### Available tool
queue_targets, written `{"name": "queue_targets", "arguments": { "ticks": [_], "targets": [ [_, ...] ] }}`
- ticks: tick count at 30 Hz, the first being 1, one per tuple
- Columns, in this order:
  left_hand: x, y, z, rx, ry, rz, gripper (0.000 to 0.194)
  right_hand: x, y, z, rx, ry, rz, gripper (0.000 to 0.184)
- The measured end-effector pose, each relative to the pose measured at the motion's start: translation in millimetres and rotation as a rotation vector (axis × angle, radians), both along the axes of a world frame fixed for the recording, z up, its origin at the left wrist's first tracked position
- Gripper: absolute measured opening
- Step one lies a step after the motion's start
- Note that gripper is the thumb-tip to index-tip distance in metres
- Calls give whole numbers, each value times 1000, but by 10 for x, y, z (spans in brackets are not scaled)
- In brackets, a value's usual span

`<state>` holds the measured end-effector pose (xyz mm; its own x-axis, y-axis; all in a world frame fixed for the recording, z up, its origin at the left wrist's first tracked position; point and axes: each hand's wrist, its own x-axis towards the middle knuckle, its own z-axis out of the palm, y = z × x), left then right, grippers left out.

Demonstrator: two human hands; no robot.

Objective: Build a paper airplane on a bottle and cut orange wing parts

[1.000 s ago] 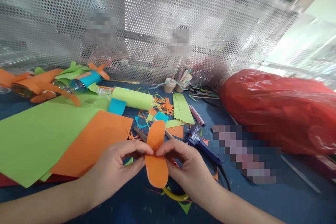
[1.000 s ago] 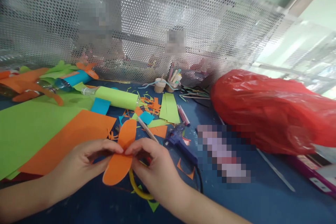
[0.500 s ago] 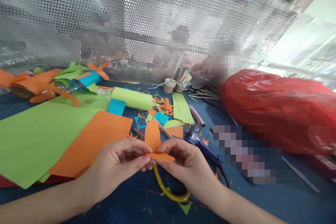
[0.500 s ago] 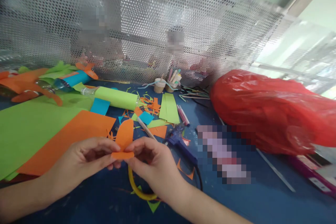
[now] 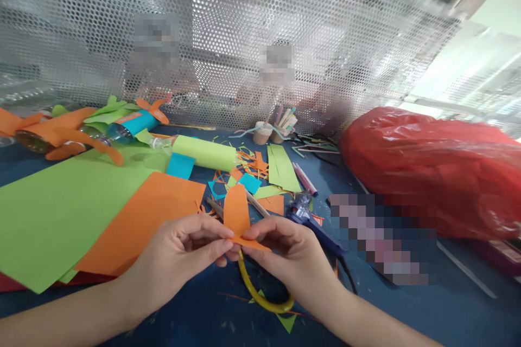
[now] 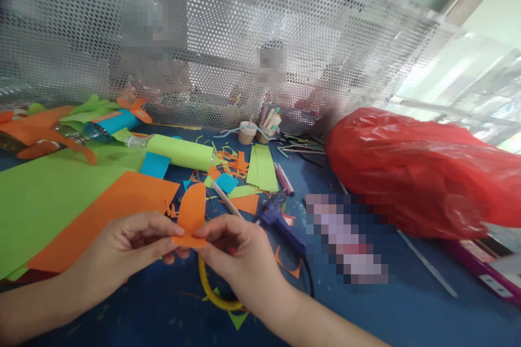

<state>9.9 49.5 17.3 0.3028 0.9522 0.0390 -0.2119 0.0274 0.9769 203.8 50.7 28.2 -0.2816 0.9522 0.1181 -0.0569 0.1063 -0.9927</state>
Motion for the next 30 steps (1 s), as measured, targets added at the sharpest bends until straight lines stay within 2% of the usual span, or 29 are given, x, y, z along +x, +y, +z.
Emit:
{"name": "queue_targets", "arguments": {
  "ticks": [3, 6, 8, 12, 15, 18, 23, 28, 30],
  "targets": [
    [-11, 16, -44, 28, 74, -11, 7, -5, 0, 9, -6, -13, -5, 11],
    [-25, 38, -74, 98, 105, -8, 18, -9, 7, 3, 4, -52, -8, 8],
    [-37, 55, -71, 109, 45, -15, 25, -8, 11, -15, 44, -110, -11, 8],
    [-56, 93, -31, -23, -124, -65, 20, 8, 11, -59, 235, -295, -20, 19],
    [-53, 118, -8, -115, -75, -38, 31, 18, 1, -66, 389, -418, 5, 26],
    [-39, 134, 6, -148, 8, -27, 41, 20, -12, -58, 455, -451, 19, 25],
    [-20, 101, 51, -86, -51, -14, 33, 13, -3, -62, 350, -372, -36, 22],
    [-9, 52, -19, 177, 34, -82, 29, -8, 48, -69, 88, -110, -24, 6],
    [-12, 51, -70, 190, 106, -77, 22, -14, 70, -70, -26, -16, 3, 9]
  ]
}}
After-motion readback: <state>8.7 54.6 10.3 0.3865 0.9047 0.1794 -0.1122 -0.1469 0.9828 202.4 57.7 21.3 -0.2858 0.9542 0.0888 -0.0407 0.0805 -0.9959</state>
